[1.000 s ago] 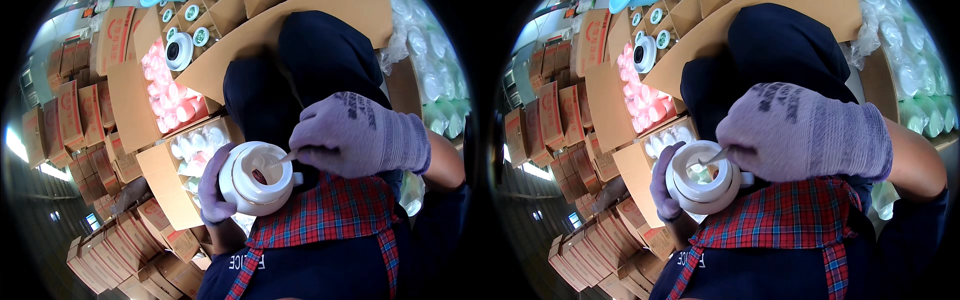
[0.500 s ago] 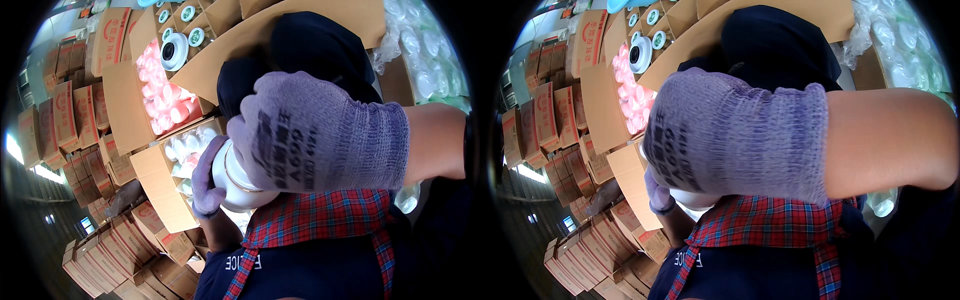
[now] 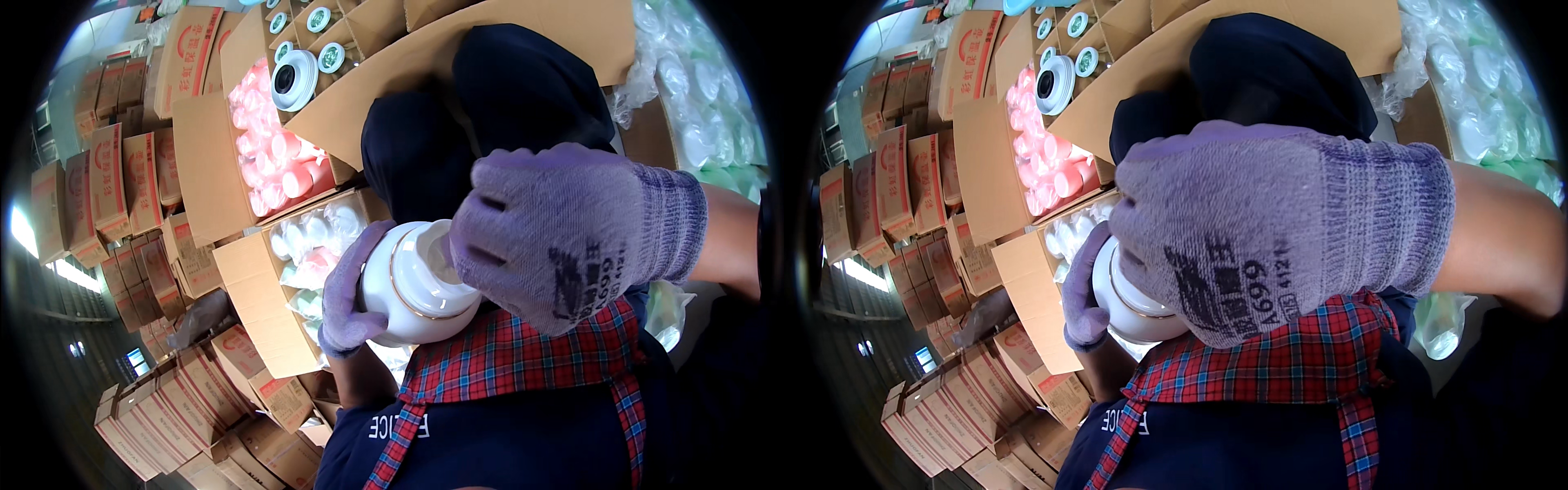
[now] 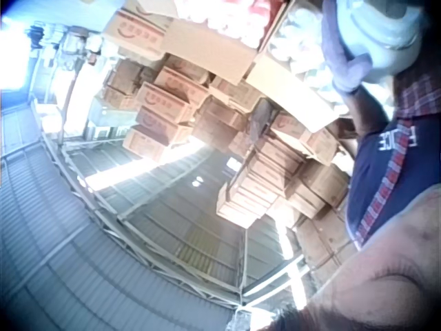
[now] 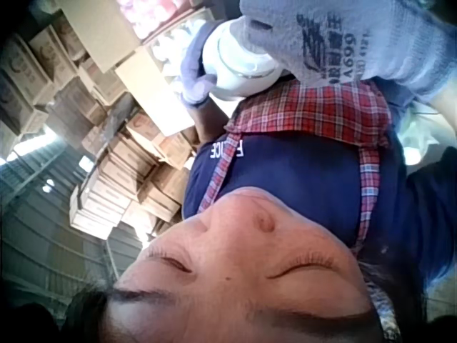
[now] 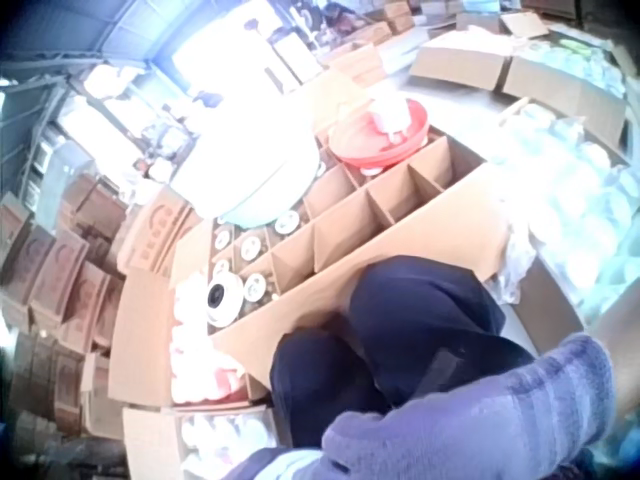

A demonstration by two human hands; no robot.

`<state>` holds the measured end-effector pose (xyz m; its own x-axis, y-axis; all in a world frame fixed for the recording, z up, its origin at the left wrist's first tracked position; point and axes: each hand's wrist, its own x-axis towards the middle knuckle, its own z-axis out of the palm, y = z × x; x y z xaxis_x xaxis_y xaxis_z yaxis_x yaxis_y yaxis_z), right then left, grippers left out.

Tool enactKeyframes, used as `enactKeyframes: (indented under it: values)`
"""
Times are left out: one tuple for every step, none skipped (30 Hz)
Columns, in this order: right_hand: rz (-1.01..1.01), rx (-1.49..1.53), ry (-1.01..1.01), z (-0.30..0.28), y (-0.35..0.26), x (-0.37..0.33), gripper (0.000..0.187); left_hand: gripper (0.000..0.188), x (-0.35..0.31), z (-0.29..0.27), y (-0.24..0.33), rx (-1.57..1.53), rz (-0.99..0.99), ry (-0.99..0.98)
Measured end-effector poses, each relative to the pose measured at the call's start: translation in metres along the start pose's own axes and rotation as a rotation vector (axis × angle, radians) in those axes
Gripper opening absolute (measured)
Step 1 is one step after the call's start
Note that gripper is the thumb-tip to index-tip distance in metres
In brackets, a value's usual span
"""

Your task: The person assembles thermos flasks by inserting inner liners into outer bodies, adding seals, and screwing on lids. They then wrap each completed unit in a plastic bag and place it into a cardboard box. The process is repeated for multiple units of different colors.

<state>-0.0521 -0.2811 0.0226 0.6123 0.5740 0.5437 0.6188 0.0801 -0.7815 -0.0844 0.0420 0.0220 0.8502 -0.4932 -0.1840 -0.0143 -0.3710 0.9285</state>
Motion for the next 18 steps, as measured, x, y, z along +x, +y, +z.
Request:
enactKeyframes:
  values:
    - [-0.022,-0.044,0.005,-0.001,0.001,-0.001,0.04,0.112,0.001,0.001,0.002,-0.003,-0.011,0.006]
    - [-0.061,-0.128,-0.002,0.0,0.003,-0.004,0.038,0.113,-0.001,0.002,0.003,-0.01,-0.02,0.019]
    - [-0.101,-0.211,-0.01,0.001,0.008,-0.006,0.036,0.113,-0.003,0.004,0.003,-0.017,-0.031,0.034]
    - [-0.137,-0.295,-0.005,0.0,0.012,-0.012,0.034,0.114,-0.003,0.004,0.004,-0.01,-0.022,0.04]
    - [-0.175,-0.377,-0.001,0.0,0.017,-0.017,0.032,0.114,-0.003,0.005,0.005,-0.005,-0.014,0.048]
    - [-0.213,-0.458,0.0,-0.001,0.021,-0.019,0.03,0.115,-0.003,0.005,0.006,0.001,-0.007,0.059]
    - [-0.145,-0.532,-0.034,-0.005,0.009,-0.015,0.028,0.115,-0.001,0.004,0.006,-0.002,0.003,0.041]
    - [-0.08,-0.606,-0.072,-0.008,-0.002,-0.01,0.025,0.115,0.001,0.003,0.005,-0.005,0.012,0.023]
    - [-0.03,-0.665,-0.119,-0.012,-0.01,-0.003,0.022,0.115,0.001,0.003,0.005,-0.002,0.012,0.023]
    - [0.013,-0.556,-0.109,-0.007,-0.007,-0.007,0.021,0.114,0.001,0.003,0.005,0.007,0.014,0.026]
    - [0.056,-0.446,-0.099,-0.002,-0.002,-0.011,0.021,0.113,0.001,0.003,0.005,0.016,0.016,0.028]
    - [0.098,-0.333,-0.09,0.001,-0.001,-0.009,0.02,0.112,0.001,0.003,0.005,0.025,0.015,0.031]
    - [0.146,-0.399,-0.154,0.003,-0.005,-0.007,0.02,0.112,0.001,0.002,0.007,0.046,0.003,0.025]
    - [0.191,-0.468,-0.222,0.005,-0.01,-0.004,0.02,0.111,0.002,0.002,0.01,0.067,-0.008,0.019]
    - [0.24,-0.717,-0.361,-0.001,-0.034,0.02,0.02,0.11,0.004,0.003,0.012,0.089,-0.018,0.011]
    - [0.272,-0.808,-0.4,-0.005,-0.042,0.027,0.019,0.107,0.006,0.003,0.012,0.096,-0.005,0.012]
    - [0.302,-0.898,-0.445,-0.008,-0.051,0.035,0.019,0.104,0.007,0.003,0.012,0.103,0.005,0.014]
    - [0.329,-0.988,-0.493,-0.012,-0.059,0.043,0.019,0.099,0.007,0.002,0.012,0.133,0.004,0.009]
